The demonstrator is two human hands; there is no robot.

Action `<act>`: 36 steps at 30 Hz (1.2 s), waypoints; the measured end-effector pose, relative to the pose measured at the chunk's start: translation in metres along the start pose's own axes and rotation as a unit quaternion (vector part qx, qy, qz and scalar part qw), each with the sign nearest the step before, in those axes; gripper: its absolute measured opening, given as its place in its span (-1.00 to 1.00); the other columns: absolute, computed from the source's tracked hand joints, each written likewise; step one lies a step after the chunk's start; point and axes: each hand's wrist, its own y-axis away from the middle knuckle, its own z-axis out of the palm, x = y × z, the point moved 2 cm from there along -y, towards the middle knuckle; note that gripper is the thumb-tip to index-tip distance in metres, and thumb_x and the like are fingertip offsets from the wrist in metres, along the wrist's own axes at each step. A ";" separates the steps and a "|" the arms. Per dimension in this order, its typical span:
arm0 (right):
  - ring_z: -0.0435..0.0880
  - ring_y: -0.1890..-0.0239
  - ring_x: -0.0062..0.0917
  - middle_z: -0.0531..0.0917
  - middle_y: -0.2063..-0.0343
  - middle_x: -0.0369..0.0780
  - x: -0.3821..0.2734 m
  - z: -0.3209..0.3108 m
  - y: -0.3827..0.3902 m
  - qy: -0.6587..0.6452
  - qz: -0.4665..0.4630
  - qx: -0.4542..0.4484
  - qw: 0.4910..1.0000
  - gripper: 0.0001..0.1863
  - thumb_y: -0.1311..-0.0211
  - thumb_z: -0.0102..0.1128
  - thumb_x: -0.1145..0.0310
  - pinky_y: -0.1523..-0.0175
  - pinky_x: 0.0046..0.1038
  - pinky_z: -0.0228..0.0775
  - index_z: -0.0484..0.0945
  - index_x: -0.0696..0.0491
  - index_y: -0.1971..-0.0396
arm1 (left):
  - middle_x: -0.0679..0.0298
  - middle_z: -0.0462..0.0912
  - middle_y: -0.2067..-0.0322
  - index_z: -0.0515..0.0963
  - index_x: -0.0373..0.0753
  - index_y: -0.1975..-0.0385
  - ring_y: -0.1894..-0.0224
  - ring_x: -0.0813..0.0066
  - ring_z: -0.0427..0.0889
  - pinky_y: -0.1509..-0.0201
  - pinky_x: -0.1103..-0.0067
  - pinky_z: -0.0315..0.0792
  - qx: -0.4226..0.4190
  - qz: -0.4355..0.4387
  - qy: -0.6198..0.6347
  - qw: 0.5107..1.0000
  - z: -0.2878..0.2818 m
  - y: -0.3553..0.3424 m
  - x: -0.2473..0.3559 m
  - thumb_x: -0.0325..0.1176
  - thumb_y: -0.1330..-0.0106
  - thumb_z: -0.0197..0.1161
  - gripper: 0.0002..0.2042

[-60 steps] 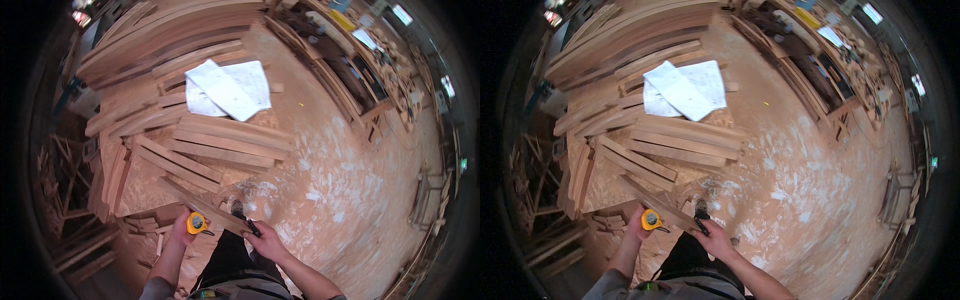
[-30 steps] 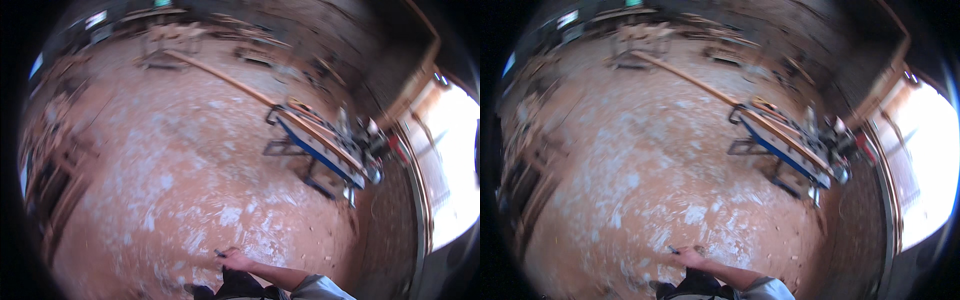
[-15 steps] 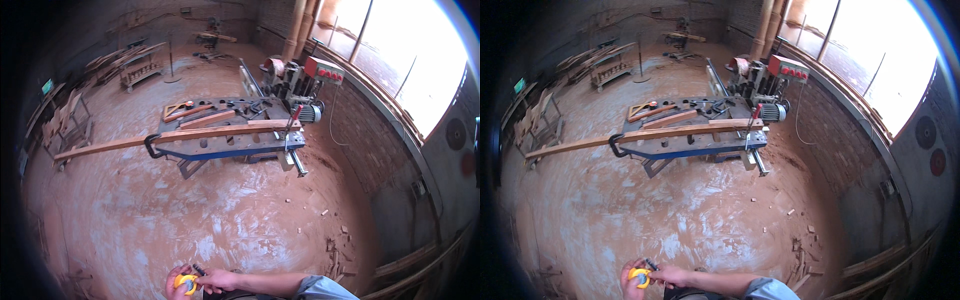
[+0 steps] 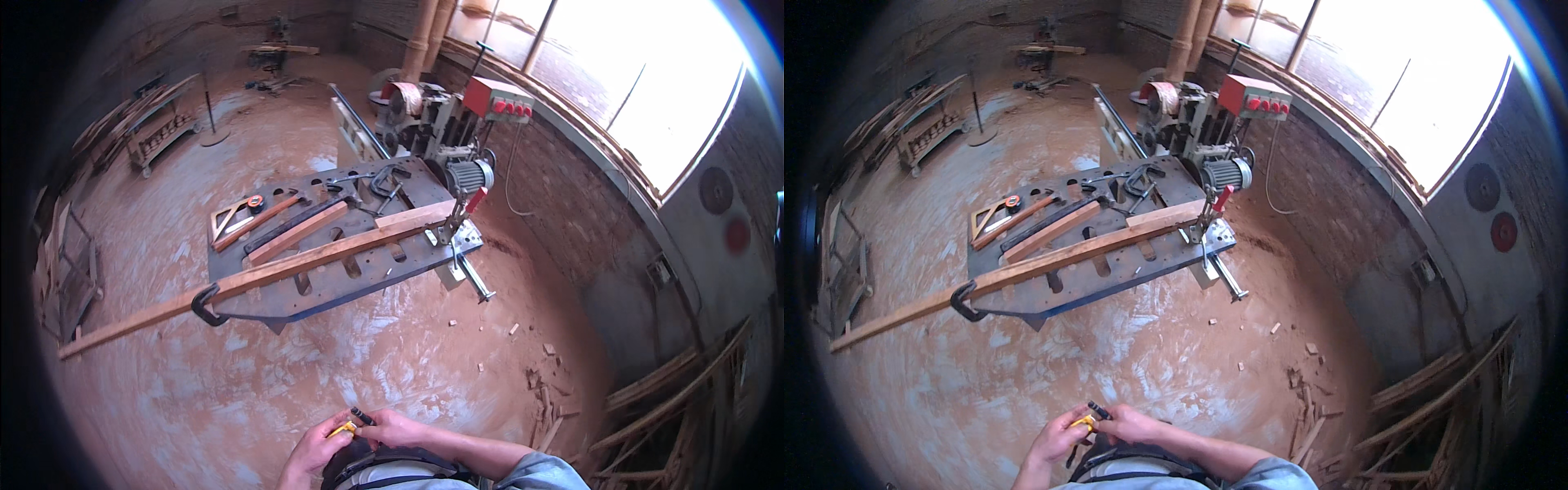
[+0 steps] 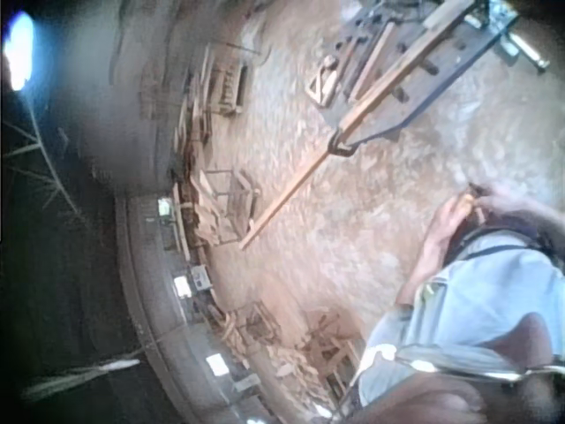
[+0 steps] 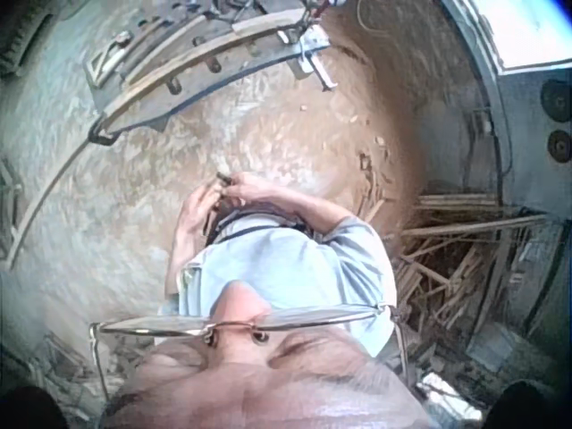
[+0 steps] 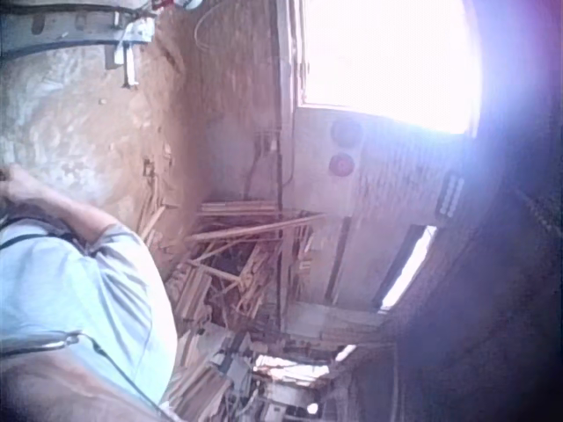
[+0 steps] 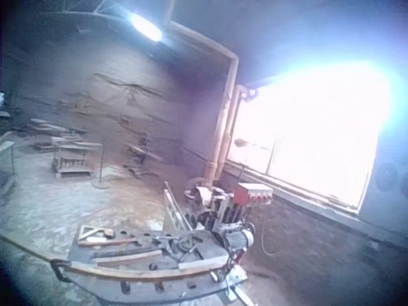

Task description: The person writes on a piece of paper, measures wooden boards with a tape measure, and marks the wood using a pen while the boards are secured in a workbench clamp.

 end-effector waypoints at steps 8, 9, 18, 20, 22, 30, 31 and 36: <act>0.50 0.54 -0.70 0.57 0.58 -0.34 -0.013 -0.056 -0.057 0.025 -0.034 0.106 0.993 -0.74 -0.30 0.22 0.23 0.44 -0.54 0.34 0.58 0.11 0.17 | 0.00 0.65 0.04 0.38 -0.38 -0.26 -0.05 0.29 0.63 -0.12 0.47 0.49 -0.015 -0.003 -0.343 0.939 -0.011 -0.086 0.080 -0.18 -0.26 0.33 -0.38; 0.48 0.51 -0.73 0.56 0.56 -0.36 -0.021 -0.070 -0.061 0.046 -0.032 0.116 0.992 -0.77 -0.31 0.23 0.26 0.42 -0.56 0.33 0.57 0.11 0.18 | -0.02 0.66 0.07 0.44 -0.34 -0.22 -0.04 0.23 0.64 -0.11 0.44 0.50 0.007 -0.007 -0.394 0.919 -0.014 -0.093 0.093 -0.15 -0.25 0.33 -0.42; 0.38 0.76 -0.63 0.47 0.72 -0.31 -0.087 -0.356 -0.068 -0.418 -0.153 0.374 0.813 -0.79 -0.31 0.25 0.30 0.70 -0.56 0.16 0.44 0.07 0.41 | 0.00 0.63 0.25 0.66 -0.33 0.24 0.14 0.09 0.64 0.02 0.34 0.51 0.314 -0.039 -0.486 0.815 -0.225 -0.099 0.145 -0.34 -0.06 0.32 -0.72; 0.38 0.76 -0.64 0.48 0.70 -0.30 -0.087 -0.393 -0.089 -0.436 -0.157 0.374 0.803 -0.76 -0.31 0.26 0.26 0.71 -0.57 0.15 0.44 0.06 0.43 | 0.15 0.65 0.43 0.66 -0.34 0.35 0.39 0.35 0.62 0.31 0.46 0.48 0.299 0.009 -0.551 0.779 -0.287 -0.073 0.131 -0.37 -0.12 0.27 -0.81; 0.40 0.75 -0.64 0.48 0.69 -0.31 -0.086 -0.411 -0.104 -0.398 -0.124 0.380 0.826 -0.72 -0.31 0.27 0.21 0.71 -0.57 0.14 0.44 0.07 0.43 | 0.23 0.60 0.53 0.64 -0.37 0.40 0.48 0.45 0.58 0.40 0.50 0.44 0.324 -0.084 -0.464 0.820 -0.289 -0.083 0.147 -0.39 -0.12 0.26 -0.84; 0.45 0.70 -0.70 0.64 0.48 -0.23 -0.057 -0.421 -0.130 -0.374 -0.087 0.370 0.846 -0.65 -0.34 0.23 0.20 0.69 -0.59 0.23 0.52 0.14 0.05 | 0.35 0.50 0.66 0.61 -0.38 0.47 0.60 0.61 0.45 0.52 0.53 0.30 0.359 -0.119 -0.388 0.841 -0.230 -0.175 0.204 -0.42 -0.16 0.22 -0.87; 0.46 0.70 -0.70 0.65 0.47 -0.25 -0.050 -0.418 -0.129 -0.353 -0.061 0.371 0.857 -0.66 -0.33 0.23 0.20 0.67 -0.59 0.25 0.56 0.15 0.06 | 0.36 0.50 0.66 0.61 -0.38 0.46 0.59 0.61 0.44 0.52 0.53 0.30 0.357 -0.108 -0.403 0.836 -0.221 -0.190 0.210 -0.42 -0.17 0.22 -0.87; 0.47 0.64 -0.73 0.65 0.50 -0.35 -0.044 -0.408 -0.123 -0.283 -0.034 0.377 0.881 -0.66 -0.30 0.26 0.20 0.53 -0.58 0.33 0.64 0.13 0.07 | 0.30 0.49 0.70 0.63 -0.37 0.43 0.61 0.58 0.48 0.46 0.51 0.34 0.336 -0.064 -0.442 0.829 -0.188 -0.271 0.228 -0.36 -0.19 0.25 -0.83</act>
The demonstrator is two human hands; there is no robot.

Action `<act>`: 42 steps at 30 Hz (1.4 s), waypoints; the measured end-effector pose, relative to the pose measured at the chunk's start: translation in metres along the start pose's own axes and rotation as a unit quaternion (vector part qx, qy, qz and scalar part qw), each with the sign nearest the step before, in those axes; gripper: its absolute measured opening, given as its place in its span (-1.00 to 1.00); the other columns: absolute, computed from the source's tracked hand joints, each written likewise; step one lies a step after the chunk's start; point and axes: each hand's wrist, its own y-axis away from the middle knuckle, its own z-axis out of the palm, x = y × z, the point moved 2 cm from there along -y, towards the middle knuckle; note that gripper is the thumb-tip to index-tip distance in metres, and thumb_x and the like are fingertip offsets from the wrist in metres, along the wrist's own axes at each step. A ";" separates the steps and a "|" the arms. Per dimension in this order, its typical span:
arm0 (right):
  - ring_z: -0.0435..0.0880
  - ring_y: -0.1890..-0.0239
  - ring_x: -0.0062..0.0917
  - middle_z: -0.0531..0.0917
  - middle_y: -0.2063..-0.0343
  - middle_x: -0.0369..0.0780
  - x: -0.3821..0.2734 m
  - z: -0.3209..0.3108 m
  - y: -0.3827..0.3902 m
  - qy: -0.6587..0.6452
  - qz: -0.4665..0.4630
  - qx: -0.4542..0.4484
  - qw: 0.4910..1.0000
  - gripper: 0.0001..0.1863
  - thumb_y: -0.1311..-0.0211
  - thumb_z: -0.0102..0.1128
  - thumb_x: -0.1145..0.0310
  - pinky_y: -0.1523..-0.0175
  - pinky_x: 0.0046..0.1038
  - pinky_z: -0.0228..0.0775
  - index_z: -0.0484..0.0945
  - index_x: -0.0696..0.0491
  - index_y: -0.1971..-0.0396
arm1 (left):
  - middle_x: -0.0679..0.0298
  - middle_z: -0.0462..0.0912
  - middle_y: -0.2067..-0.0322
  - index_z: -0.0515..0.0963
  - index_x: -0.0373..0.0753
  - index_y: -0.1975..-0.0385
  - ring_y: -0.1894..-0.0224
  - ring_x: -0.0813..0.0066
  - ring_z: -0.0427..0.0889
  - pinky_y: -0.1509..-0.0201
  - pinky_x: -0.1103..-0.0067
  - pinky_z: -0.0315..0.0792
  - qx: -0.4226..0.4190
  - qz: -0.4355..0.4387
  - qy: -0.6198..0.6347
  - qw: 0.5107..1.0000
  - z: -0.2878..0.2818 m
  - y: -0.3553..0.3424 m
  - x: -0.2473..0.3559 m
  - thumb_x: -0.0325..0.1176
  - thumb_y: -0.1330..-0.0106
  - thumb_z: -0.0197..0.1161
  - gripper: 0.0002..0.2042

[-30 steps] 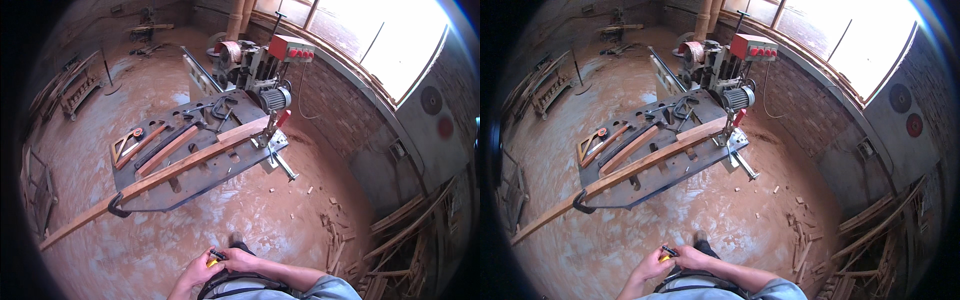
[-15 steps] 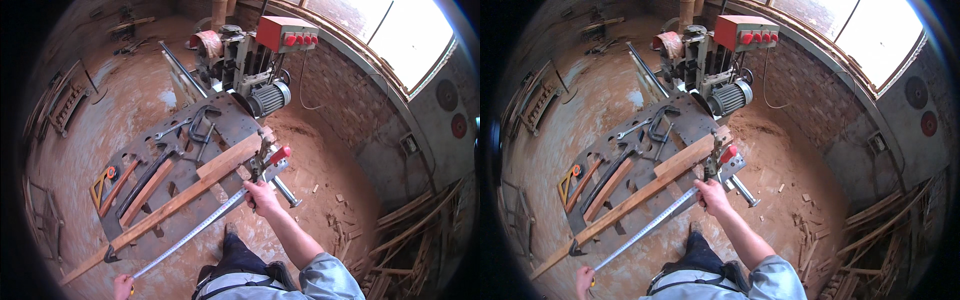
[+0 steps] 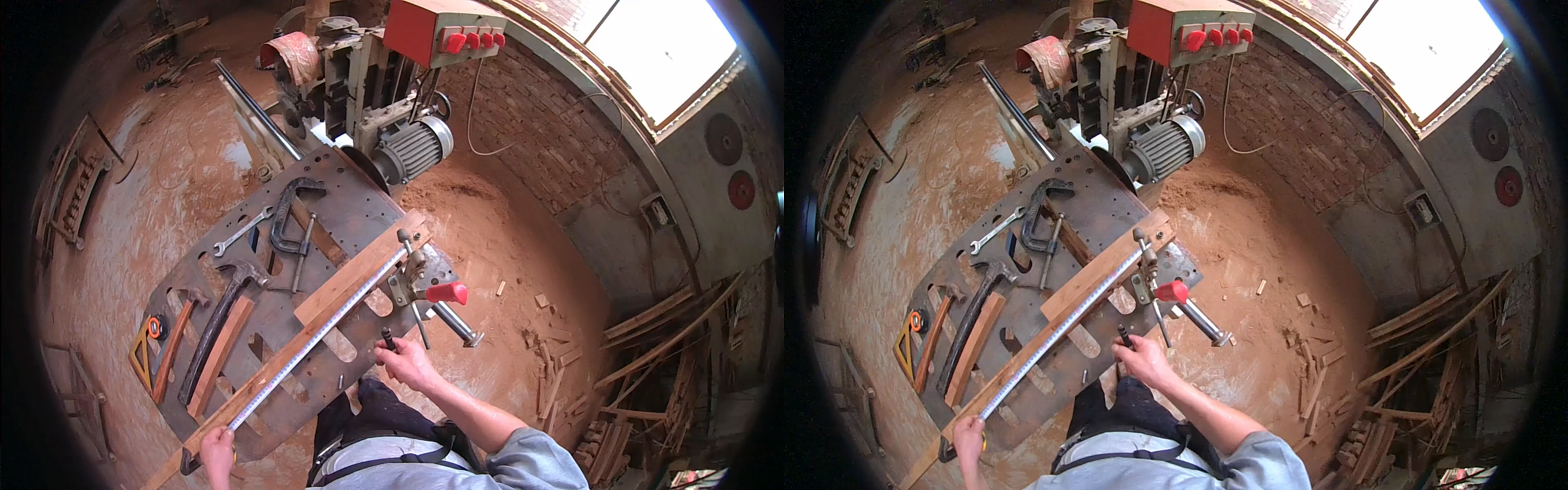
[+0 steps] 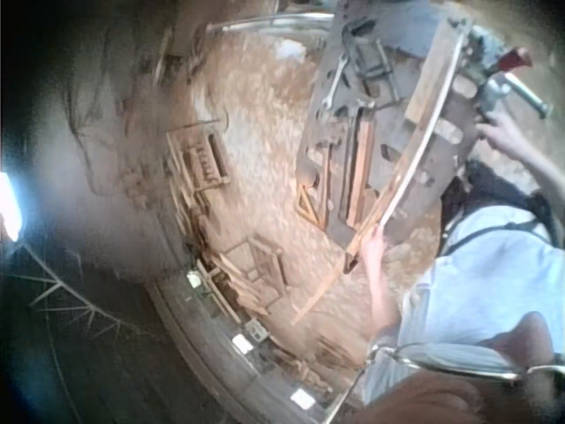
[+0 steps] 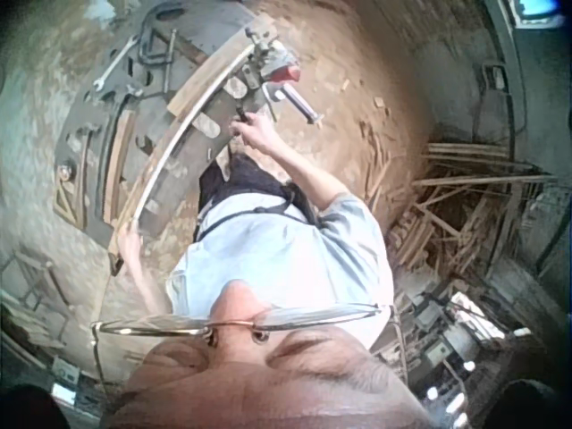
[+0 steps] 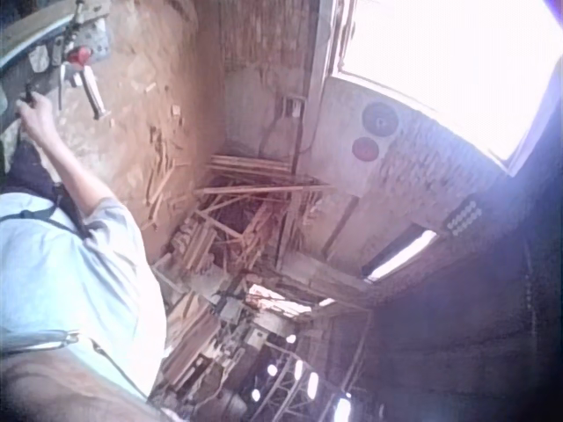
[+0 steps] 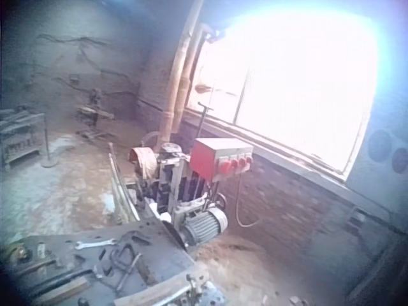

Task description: The person writes on a piece of paper, measures wooden boards with a tape measure, and marks the wood using a pen while the boards are secured in a workbench clamp.

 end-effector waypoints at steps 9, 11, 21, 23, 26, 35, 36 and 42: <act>0.51 0.55 -0.76 0.65 0.49 -0.35 0.001 0.015 0.002 0.105 -0.047 0.026 0.993 -0.68 -0.30 0.29 0.24 0.46 -0.62 0.36 0.65 0.11 0.04 | 0.00 0.64 0.49 0.64 -0.40 0.35 0.41 0.16 0.64 0.26 0.34 0.43 -0.003 0.047 -0.074 0.996 0.031 -0.040 0.092 -0.31 -0.18 0.23 -0.76; 0.55 0.47 -0.73 0.67 0.46 -0.32 -0.004 0.016 0.003 0.113 -0.036 0.022 0.993 -0.65 -0.29 0.29 0.22 0.35 -0.58 0.40 0.65 0.11 0.03 | 0.00 0.65 0.47 0.65 -0.39 0.35 0.39 0.15 0.64 0.25 0.34 0.43 0.005 0.076 -0.090 0.993 0.035 -0.047 0.096 -0.30 -0.19 0.23 -0.76; 0.59 0.32 -0.70 0.71 0.39 -0.27 -0.009 0.013 -0.003 0.068 -0.022 0.010 0.997 -0.62 -0.28 0.31 0.23 0.17 -0.55 0.48 0.63 0.17 0.02 | 0.01 0.64 0.43 0.65 -0.39 0.34 0.34 0.11 0.65 0.21 0.35 0.44 -0.014 0.032 -0.059 0.998 0.042 -0.056 0.101 -0.32 -0.18 0.25 -0.77; 0.55 0.40 -0.73 0.67 0.43 -0.32 -0.010 0.012 -0.004 0.055 -0.037 0.013 0.998 -0.64 -0.28 0.31 0.26 0.27 -0.58 0.43 0.62 0.15 0.01 | 0.01 0.65 0.41 0.65 -0.38 0.34 0.33 0.11 0.65 0.20 0.35 0.45 -0.013 0.038 -0.068 0.997 0.042 -0.059 0.098 -0.32 -0.18 0.25 -0.78; 0.49 0.58 -0.78 0.60 0.51 -0.39 -0.016 0.010 -0.008 0.050 -0.064 0.027 0.996 -0.67 -0.28 0.31 0.33 0.49 -0.65 0.32 0.61 0.10 -0.01 | 0.01 0.65 0.40 0.65 -0.37 0.34 0.31 0.10 0.65 0.18 0.34 0.45 -0.006 0.044 -0.067 0.997 0.040 -0.055 0.103 -0.32 -0.18 0.25 -0.78; 0.61 0.58 -0.53 0.65 0.47 -0.19 -0.042 0.007 -0.016 -0.076 -0.062 0.044 0.994 -0.67 -0.52 -0.05 0.28 0.46 -0.53 0.50 0.61 0.22 0.16 | 0.05 0.62 0.38 0.66 -0.31 0.36 0.23 0.04 0.58 0.11 0.27 0.41 0.025 0.061 -0.110 0.992 0.034 -0.048 0.123 -0.29 -0.22 0.25 -0.80; 0.61 0.57 -0.57 0.66 0.47 -0.22 -0.044 0.006 -0.018 -0.024 -0.099 0.064 0.993 -0.68 -0.50 -0.03 0.27 0.43 -0.54 0.50 0.63 0.20 0.19 | 0.07 0.59 0.37 0.67 -0.29 0.34 0.21 0.06 0.56 0.07 0.28 0.40 0.026 0.063 -0.107 0.992 0.034 -0.048 0.121 -0.28 -0.23 0.26 -0.80; 0.66 0.46 -0.55 0.70 0.29 -0.19 -0.054 0.012 -0.023 -0.076 -0.131 0.063 0.986 -0.68 -0.49 -0.04 0.33 0.23 -0.55 0.56 0.63 0.25 0.12 | 0.12 0.56 0.35 0.67 -0.27 0.31 0.16 0.09 0.51 0.03 0.29 0.38 0.044 0.054 -0.095 0.993 0.037 -0.047 0.118 -0.27 -0.25 0.26 -0.80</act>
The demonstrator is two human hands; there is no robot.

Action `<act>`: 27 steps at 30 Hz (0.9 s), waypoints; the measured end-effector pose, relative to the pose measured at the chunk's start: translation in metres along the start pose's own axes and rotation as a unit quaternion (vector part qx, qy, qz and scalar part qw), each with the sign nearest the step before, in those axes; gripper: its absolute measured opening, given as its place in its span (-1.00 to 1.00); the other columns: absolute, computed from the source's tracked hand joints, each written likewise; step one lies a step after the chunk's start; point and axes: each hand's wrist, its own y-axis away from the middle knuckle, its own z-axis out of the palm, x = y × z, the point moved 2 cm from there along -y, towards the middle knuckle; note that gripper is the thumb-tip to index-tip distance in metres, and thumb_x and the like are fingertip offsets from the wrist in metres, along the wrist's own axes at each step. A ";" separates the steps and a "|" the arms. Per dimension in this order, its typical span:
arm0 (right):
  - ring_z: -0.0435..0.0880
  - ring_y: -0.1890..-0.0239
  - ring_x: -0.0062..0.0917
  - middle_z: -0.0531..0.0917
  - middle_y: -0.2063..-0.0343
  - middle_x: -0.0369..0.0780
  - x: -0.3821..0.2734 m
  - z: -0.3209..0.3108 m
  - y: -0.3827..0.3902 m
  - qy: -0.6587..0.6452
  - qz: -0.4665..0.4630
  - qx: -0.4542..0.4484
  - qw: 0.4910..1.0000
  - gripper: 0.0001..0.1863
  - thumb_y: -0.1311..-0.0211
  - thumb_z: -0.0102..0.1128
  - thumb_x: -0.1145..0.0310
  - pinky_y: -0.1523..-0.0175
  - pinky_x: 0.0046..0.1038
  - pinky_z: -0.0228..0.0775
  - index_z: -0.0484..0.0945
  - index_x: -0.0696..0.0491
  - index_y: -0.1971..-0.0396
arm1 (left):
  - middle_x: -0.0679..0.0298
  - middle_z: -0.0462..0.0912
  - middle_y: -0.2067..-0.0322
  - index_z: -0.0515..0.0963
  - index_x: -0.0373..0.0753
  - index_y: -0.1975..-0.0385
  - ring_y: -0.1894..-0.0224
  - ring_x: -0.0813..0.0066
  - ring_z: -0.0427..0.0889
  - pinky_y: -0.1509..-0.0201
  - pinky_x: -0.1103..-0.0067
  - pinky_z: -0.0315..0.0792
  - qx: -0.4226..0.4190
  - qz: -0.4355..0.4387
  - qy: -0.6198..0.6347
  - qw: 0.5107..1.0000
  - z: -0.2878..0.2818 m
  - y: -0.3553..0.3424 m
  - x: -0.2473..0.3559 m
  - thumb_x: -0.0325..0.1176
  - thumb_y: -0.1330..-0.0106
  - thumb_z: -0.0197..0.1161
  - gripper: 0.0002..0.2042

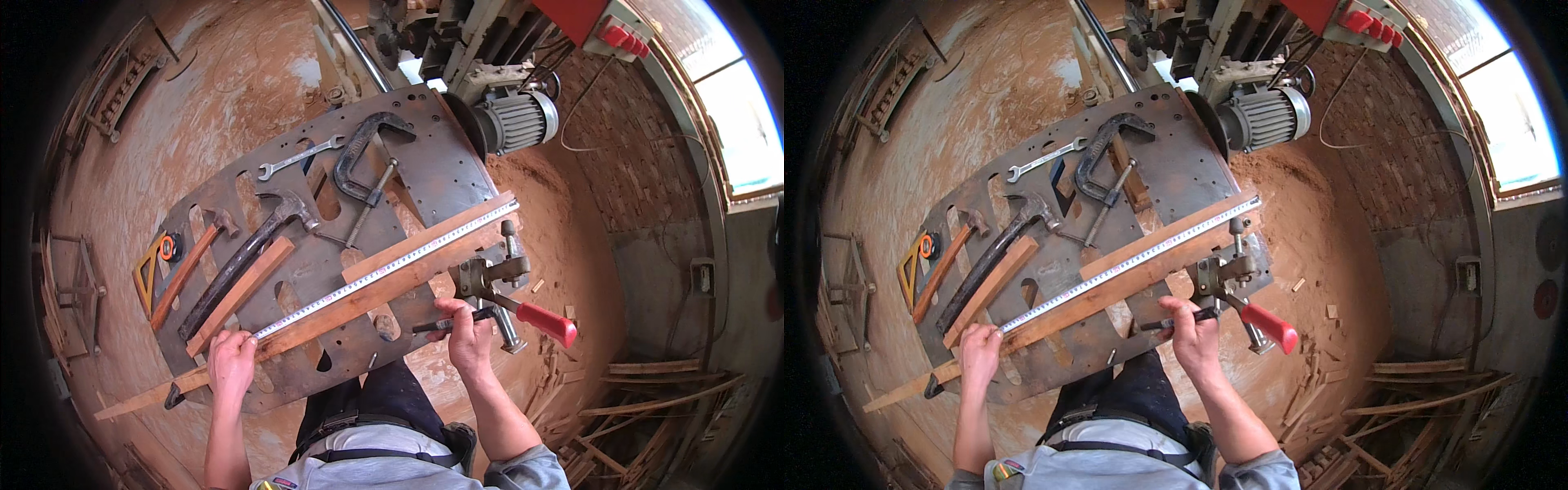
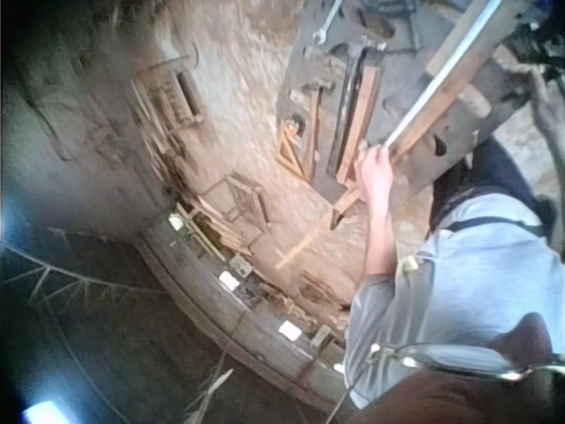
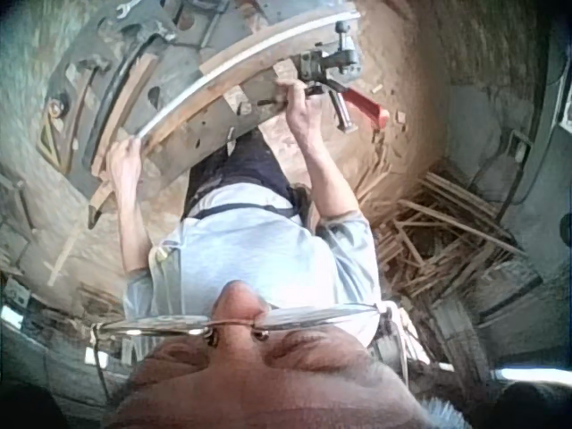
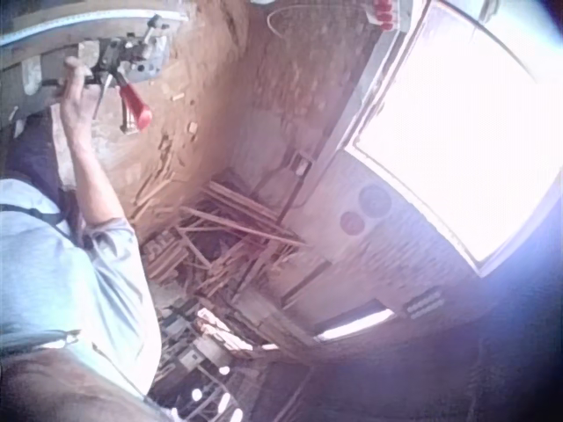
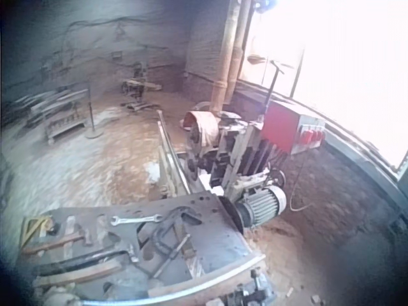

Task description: The person writes on a piece of paper, measures wooden boards with a tape measure, and marks the wood using a pen while the boards are secured in a workbench clamp.

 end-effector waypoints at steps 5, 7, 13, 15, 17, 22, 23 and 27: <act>0.60 0.35 -0.62 0.65 0.34 -0.21 0.004 0.017 -0.011 0.095 -0.128 -0.076 0.984 -0.84 -0.20 0.31 0.56 0.21 -0.59 0.45 0.61 0.24 0.23 | 0.12 0.59 0.33 0.67 -0.27 0.32 0.15 0.08 0.51 0.02 0.28 0.38 0.011 0.009 -0.026 1.000 0.002 0.002 0.003 -0.28 -0.25 0.26 -0.81; 0.53 0.38 -0.63 0.57 0.45 -0.25 0.001 0.027 -0.013 0.123 -0.168 -0.074 0.975 -0.84 -0.14 0.37 0.55 0.24 -0.57 0.40 0.55 0.21 0.34 | 0.13 0.60 0.33 0.67 -0.27 0.33 0.15 0.08 0.51 0.02 0.28 0.38 0.019 0.016 -0.029 0.999 0.004 0.003 0.003 -0.29 -0.25 0.26 -0.82; 0.53 0.32 -0.55 0.59 0.39 -0.19 0.003 0.051 -0.025 0.212 -0.261 -0.106 0.936 -0.83 -0.09 0.37 0.57 0.22 -0.53 0.39 0.55 0.20 0.34 | 0.13 0.61 0.34 0.67 -0.27 0.35 0.18 0.10 0.52 0.03 0.30 0.39 0.036 0.028 -0.026 0.999 0.006 0.003 0.003 -0.33 -0.23 0.27 -0.85; 0.59 0.27 -0.43 0.62 0.37 -0.14 0.006 0.056 -0.029 0.233 -0.321 -0.110 0.911 -0.82 -0.06 0.37 0.58 0.17 -0.47 0.44 0.55 0.21 0.34 | 0.14 0.61 0.34 0.67 -0.27 0.35 0.18 0.10 0.52 0.03 0.31 0.39 0.034 0.030 -0.027 0.999 0.005 0.003 0.004 -0.34 -0.23 0.27 -0.85; 0.61 0.18 -0.31 0.64 0.33 -0.12 0.008 0.058 -0.030 0.231 -0.300 -0.118 0.918 -0.80 0.01 0.39 0.61 0.09 -0.39 0.48 0.58 0.21 0.34 | 0.14 0.61 0.34 0.67 -0.27 0.35 0.18 0.11 0.51 0.04 0.31 0.39 0.037 0.037 -0.017 0.998 0.006 0.003 0.004 -0.35 -0.23 0.28 -0.86; 0.60 0.17 -0.29 0.65 0.34 -0.14 0.013 0.063 -0.034 0.246 -0.324 -0.125 0.905 -0.76 0.08 0.43 0.61 0.07 -0.36 0.48 0.60 0.18 0.35 | 0.14 0.61 0.34 0.66 -0.27 0.35 0.17 0.11 0.52 0.04 0.31 0.40 0.045 0.048 -0.012 0.998 0.005 0.004 0.005 -0.37 -0.22 0.29 -0.87; 0.60 0.17 -0.29 0.65 0.34 -0.14 0.013 0.064 -0.035 0.250 -0.329 -0.125 0.902 -0.76 0.08 0.44 0.61 0.07 -0.36 0.48 0.60 0.18 0.35 | 0.14 0.61 0.34 0.66 -0.28 0.35 0.17 0.11 0.52 0.04 0.31 0.40 0.047 0.049 -0.012 0.998 0.005 0.004 0.005 -0.36 -0.22 0.29 -0.87; 0.60 0.18 -0.28 0.66 0.36 -0.14 0.010 0.066 -0.034 0.270 -0.333 -0.127 0.894 -0.76 0.09 0.44 0.60 0.08 -0.35 0.47 0.61 0.19 0.36 | 0.15 0.61 0.33 0.66 -0.29 0.35 0.17 0.12 0.52 0.04 0.31 0.40 0.045 0.043 -0.009 0.998 0.007 0.004 0.003 -0.37 -0.22 0.29 -0.87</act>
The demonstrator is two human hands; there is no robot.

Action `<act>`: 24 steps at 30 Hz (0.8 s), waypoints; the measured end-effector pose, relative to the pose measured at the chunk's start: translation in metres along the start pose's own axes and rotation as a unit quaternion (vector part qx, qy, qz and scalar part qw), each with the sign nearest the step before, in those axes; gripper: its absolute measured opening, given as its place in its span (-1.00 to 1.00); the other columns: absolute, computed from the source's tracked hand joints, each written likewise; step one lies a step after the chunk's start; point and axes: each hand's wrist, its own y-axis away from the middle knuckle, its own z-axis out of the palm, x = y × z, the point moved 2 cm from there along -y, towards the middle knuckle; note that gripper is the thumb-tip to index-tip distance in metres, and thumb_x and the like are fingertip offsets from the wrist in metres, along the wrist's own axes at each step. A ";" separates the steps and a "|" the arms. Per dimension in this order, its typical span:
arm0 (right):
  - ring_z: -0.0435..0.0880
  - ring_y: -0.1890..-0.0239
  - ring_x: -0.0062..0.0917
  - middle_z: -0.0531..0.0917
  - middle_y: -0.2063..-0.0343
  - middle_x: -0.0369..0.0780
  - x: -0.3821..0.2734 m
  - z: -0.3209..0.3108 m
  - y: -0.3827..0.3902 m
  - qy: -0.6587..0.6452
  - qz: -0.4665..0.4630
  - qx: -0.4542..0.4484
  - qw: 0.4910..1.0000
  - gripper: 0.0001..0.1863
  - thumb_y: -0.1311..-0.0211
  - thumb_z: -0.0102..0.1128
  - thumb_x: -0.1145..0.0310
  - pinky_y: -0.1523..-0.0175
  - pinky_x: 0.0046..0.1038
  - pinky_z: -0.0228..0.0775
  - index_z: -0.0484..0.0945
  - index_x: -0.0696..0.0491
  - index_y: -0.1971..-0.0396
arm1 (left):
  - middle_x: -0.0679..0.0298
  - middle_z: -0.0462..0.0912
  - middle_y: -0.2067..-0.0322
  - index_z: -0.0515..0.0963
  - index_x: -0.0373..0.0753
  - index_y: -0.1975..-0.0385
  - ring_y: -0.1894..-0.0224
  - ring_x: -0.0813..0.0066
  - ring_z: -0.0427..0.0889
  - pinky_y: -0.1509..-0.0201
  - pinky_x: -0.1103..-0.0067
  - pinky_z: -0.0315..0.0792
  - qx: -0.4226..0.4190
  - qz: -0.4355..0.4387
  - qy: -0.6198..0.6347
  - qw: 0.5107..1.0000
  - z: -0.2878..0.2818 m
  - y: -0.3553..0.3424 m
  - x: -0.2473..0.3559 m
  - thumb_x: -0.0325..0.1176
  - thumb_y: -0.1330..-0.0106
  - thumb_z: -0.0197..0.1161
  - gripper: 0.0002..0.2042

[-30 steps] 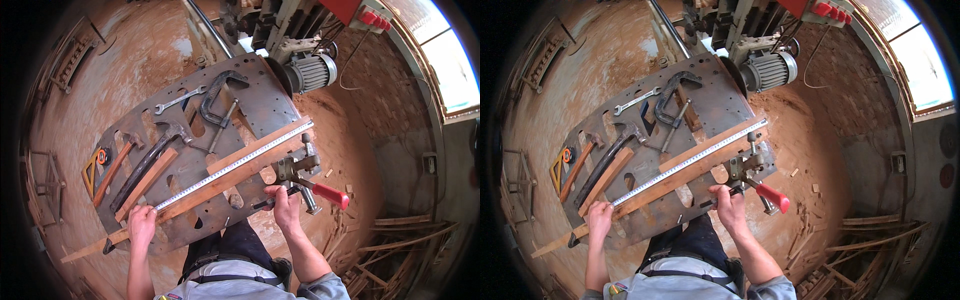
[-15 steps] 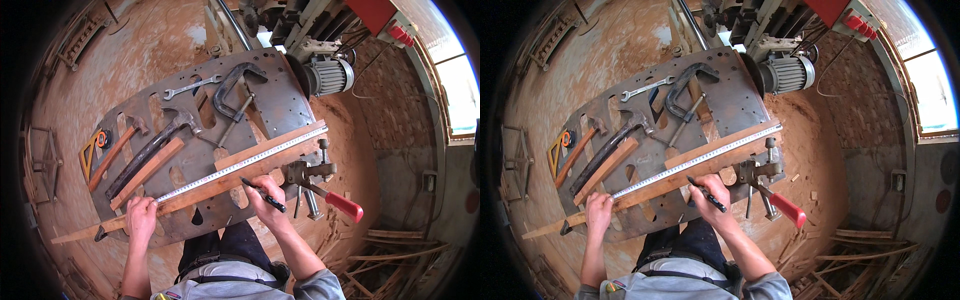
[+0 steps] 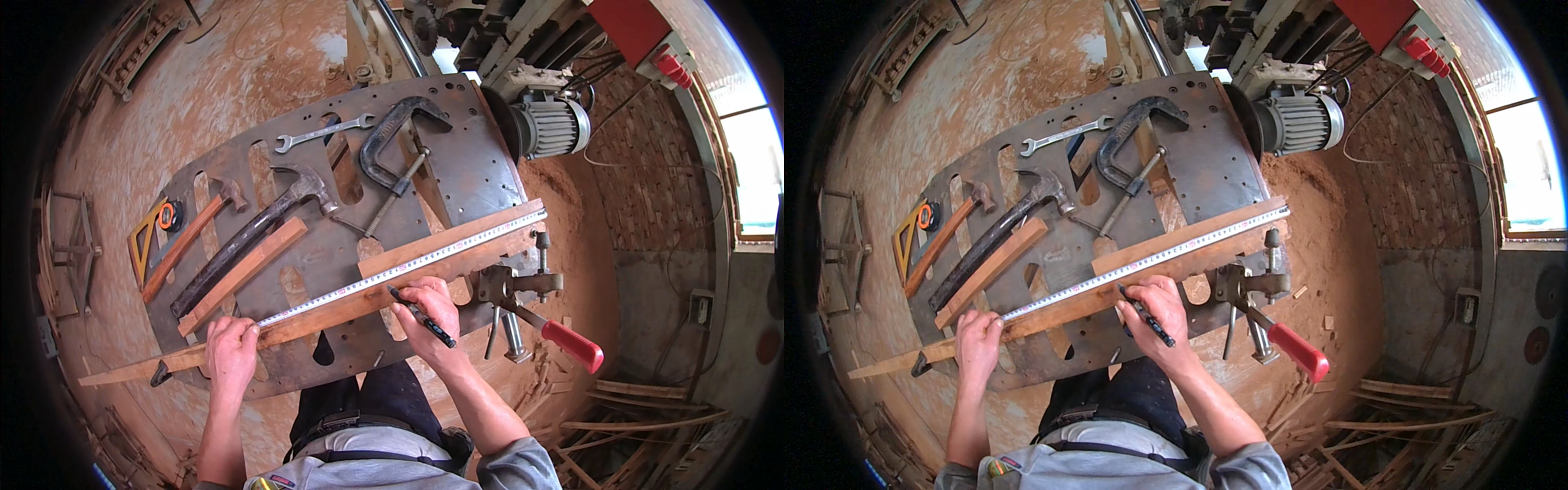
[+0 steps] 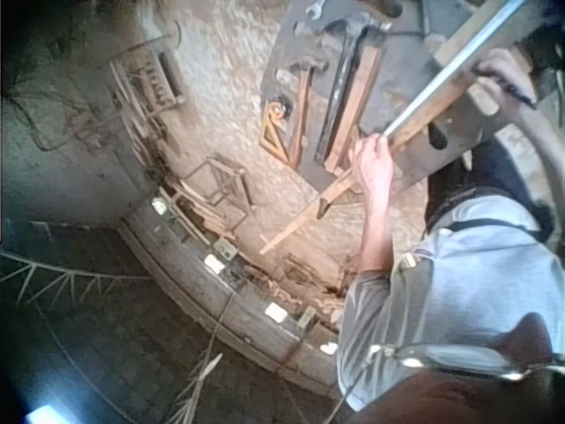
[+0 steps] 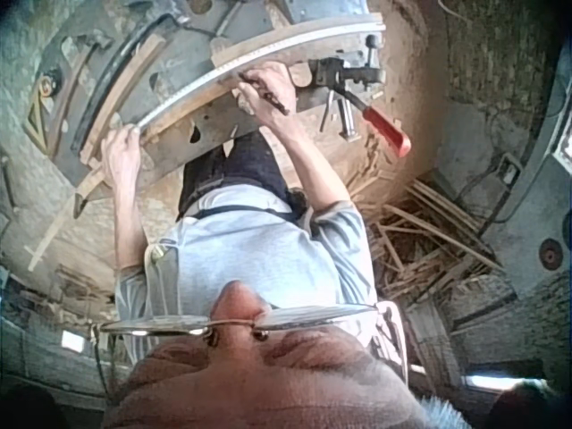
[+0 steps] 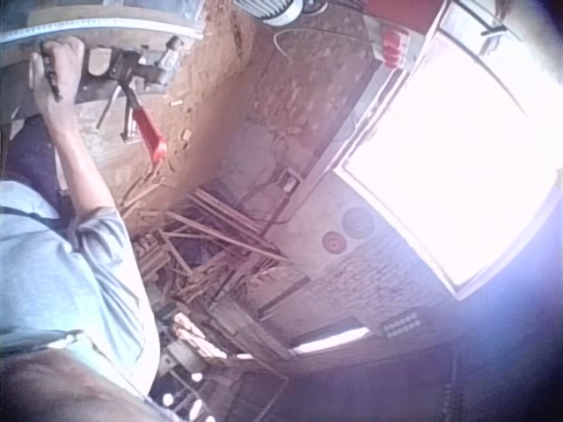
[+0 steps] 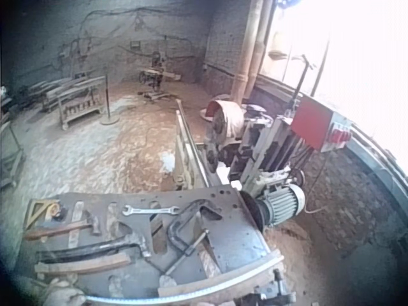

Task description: The person writes on a piece of paper, measures wooden boards with a tape measure, and marks the wood using a pen while the boards are secured in a workbench clamp.

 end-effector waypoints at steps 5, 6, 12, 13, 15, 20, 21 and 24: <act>0.59 0.19 -0.27 0.65 0.36 -0.13 -0.001 0.001 -0.002 0.010 -0.006 -0.005 1.000 -0.76 0.11 0.44 0.60 0.09 -0.34 0.46 0.62 0.19 0.36 | 0.14 0.61 0.32 0.66 -0.29 0.35 0.16 0.11 0.52 0.04 0.31 0.40 0.000 0.000 0.003 1.000 -0.001 0.000 0.003 -0.39 -0.23 0.28 -0.88; 0.59 0.19 -0.26 0.65 0.37 -0.13 -0.001 0.001 -0.001 0.012 -0.006 -0.004 1.000 -0.75 0.11 0.45 0.59 0.10 -0.34 0.46 0.62 0.19 0.36 | 0.14 0.61 0.32 0.66 -0.29 0.35 0.16 0.11 0.52 0.04 0.31 0.40 0.000 0.001 0.002 1.000 -0.001 0.000 0.003 -0.39 -0.23 0.28 -0.88; 0.59 0.19 -0.27 0.65 0.37 -0.13 -0.002 0.001 -0.002 0.019 -0.014 -0.004 1.000 -0.74 0.12 0.46 0.58 0.10 -0.34 0.47 0.62 0.19 0.36 | 0.14 0.61 0.32 0.66 -0.29 0.35 0.16 0.11 0.52 0.04 0.30 0.40 0.002 0.006 -0.003 1.000 0.000 0.000 0.000 -0.38 -0.23 0.29 -0.88; 0.59 0.19 -0.27 0.64 0.37 -0.13 -0.003 0.001 -0.002 0.020 -0.015 -0.004 1.000 -0.74 0.13 0.46 0.58 0.10 -0.34 0.47 0.62 0.19 0.36 | 0.14 0.61 0.32 0.66 -0.29 0.34 0.16 0.11 0.52 0.04 0.30 0.40 0.001 0.003 -0.003 1.000 0.000 0.001 0.001 -0.38 -0.23 0.29 -0.87; 0.59 0.19 -0.27 0.64 0.37 -0.13 -0.002 0.001 -0.002 0.020 -0.015 -0.003 1.000 -0.74 0.13 0.46 0.59 0.10 -0.34 0.47 0.62 0.19 0.36 | 0.14 0.61 0.32 0.66 -0.29 0.34 0.15 0.11 0.52 0.04 0.30 0.40 -0.002 -0.002 -0.004 1.000 -0.001 0.001 0.002 -0.37 -0.23 0.29 -0.87; 0.59 0.20 -0.27 0.64 0.38 -0.14 -0.002 0.003 -0.002 0.023 -0.015 -0.002 1.000 -0.74 0.14 0.47 0.59 0.11 -0.34 0.47 0.61 0.19 0.37 | 0.15 0.61 0.31 0.66 -0.28 0.34 0.15 0.12 0.52 0.03 0.31 0.41 -0.003 -0.001 -0.002 1.000 -0.001 0.000 0.000 -0.37 -0.22 0.29 -0.87; 0.59 0.20 -0.27 0.64 0.38 -0.14 -0.002 0.003 -0.003 0.024 -0.014 -0.004 1.000 -0.74 0.14 0.47 0.59 0.11 -0.34 0.47 0.61 0.19 0.37 | 0.15 0.61 0.31 0.66 -0.28 0.34 0.15 0.13 0.52 0.03 0.32 0.41 -0.003 -0.001 -0.001 1.000 0.000 0.000 -0.001 -0.37 -0.22 0.29 -0.87; 0.59 0.20 -0.27 0.64 0.38 -0.14 -0.003 0.002 -0.003 0.023 -0.011 -0.005 1.000 -0.74 0.13 0.46 0.59 0.10 -0.34 0.46 0.61 0.19 0.37 | 0.16 0.61 0.31 0.67 -0.28 0.34 0.14 0.14 0.53 0.03 0.32 0.41 -0.002 -0.005 -0.002 1.000 -0.001 0.000 0.000 -0.37 -0.22 0.30 -0.87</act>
